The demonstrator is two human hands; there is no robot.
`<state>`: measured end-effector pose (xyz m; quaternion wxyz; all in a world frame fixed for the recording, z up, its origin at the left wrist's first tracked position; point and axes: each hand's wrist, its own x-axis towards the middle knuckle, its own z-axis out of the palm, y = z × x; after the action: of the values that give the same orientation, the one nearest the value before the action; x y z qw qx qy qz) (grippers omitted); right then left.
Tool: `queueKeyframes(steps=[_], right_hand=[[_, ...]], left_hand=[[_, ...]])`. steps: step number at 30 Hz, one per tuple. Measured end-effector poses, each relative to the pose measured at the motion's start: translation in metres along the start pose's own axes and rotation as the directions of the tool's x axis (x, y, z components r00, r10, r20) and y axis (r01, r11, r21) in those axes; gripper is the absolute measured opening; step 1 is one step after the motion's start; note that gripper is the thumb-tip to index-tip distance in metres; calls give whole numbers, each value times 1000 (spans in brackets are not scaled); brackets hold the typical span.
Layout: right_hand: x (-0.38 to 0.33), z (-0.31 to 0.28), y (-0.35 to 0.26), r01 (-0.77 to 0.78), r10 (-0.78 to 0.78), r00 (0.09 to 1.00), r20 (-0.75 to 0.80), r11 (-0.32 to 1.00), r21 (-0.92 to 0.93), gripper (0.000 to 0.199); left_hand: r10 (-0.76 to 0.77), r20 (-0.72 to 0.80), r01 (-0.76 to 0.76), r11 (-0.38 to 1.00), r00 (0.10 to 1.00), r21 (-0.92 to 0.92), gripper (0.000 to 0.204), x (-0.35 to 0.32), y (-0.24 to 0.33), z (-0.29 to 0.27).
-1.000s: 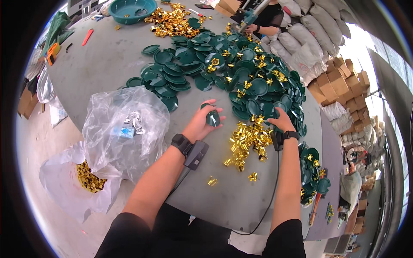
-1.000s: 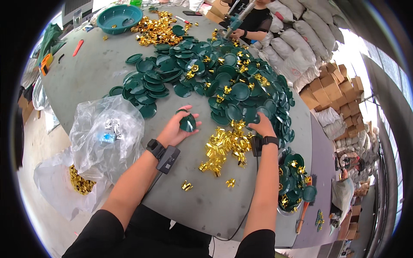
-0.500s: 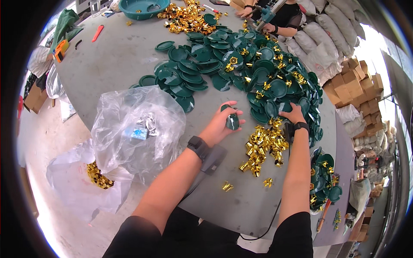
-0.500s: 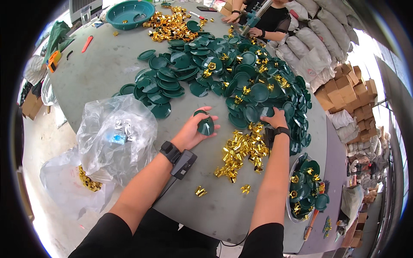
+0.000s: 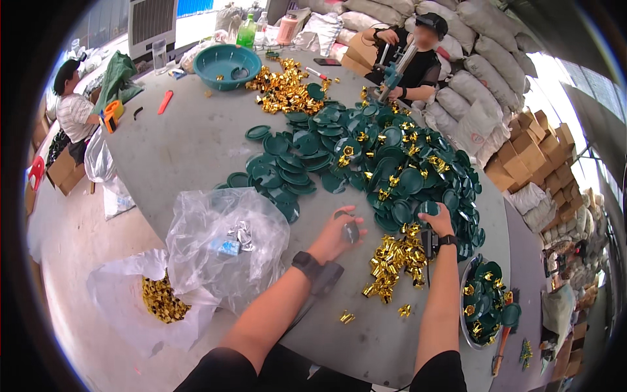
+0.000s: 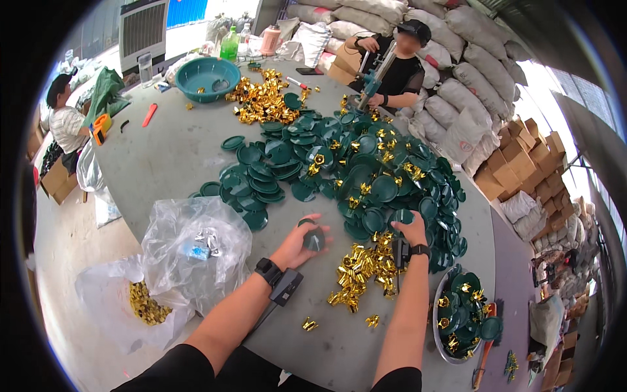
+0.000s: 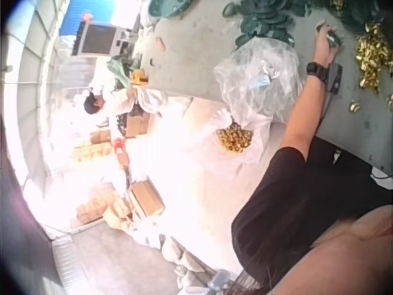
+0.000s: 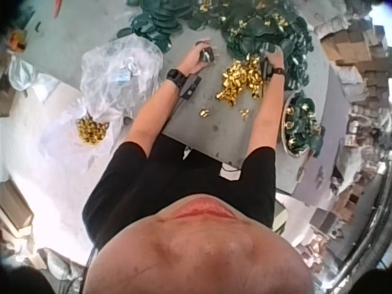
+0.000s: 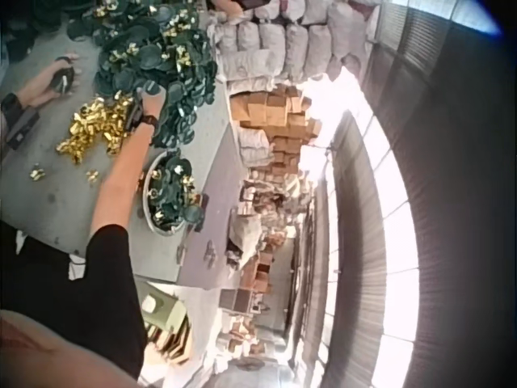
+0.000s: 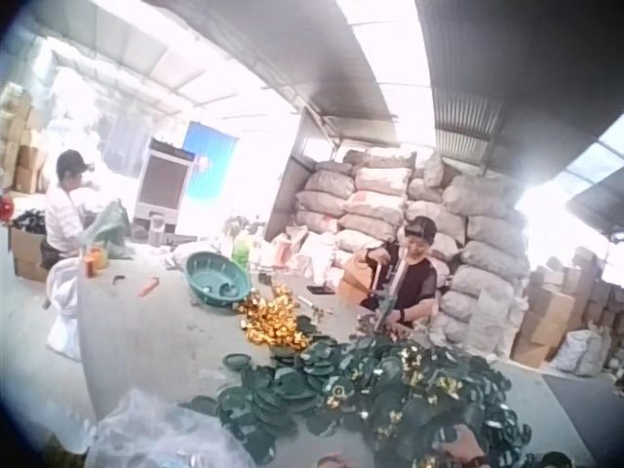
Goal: The recorder is seen attaching small gold-colored components to green plastic disc-shaped bases at a work table in a factory or warehouse setting.
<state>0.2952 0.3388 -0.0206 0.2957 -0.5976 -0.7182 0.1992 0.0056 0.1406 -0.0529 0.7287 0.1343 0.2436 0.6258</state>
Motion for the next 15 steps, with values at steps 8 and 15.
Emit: queueKeyframes(steps=[8,15], right_hand=[[-78,-51,-53,-7,10,1000,-4,869,494,59],[-161,-37,-143,-90,-125,974,187,543,835,55]], left_hand=[[7,45,-9,999,999,42,40,6,-3,-4],[55,223,-89,985,973,147,44,-23,1,31]])
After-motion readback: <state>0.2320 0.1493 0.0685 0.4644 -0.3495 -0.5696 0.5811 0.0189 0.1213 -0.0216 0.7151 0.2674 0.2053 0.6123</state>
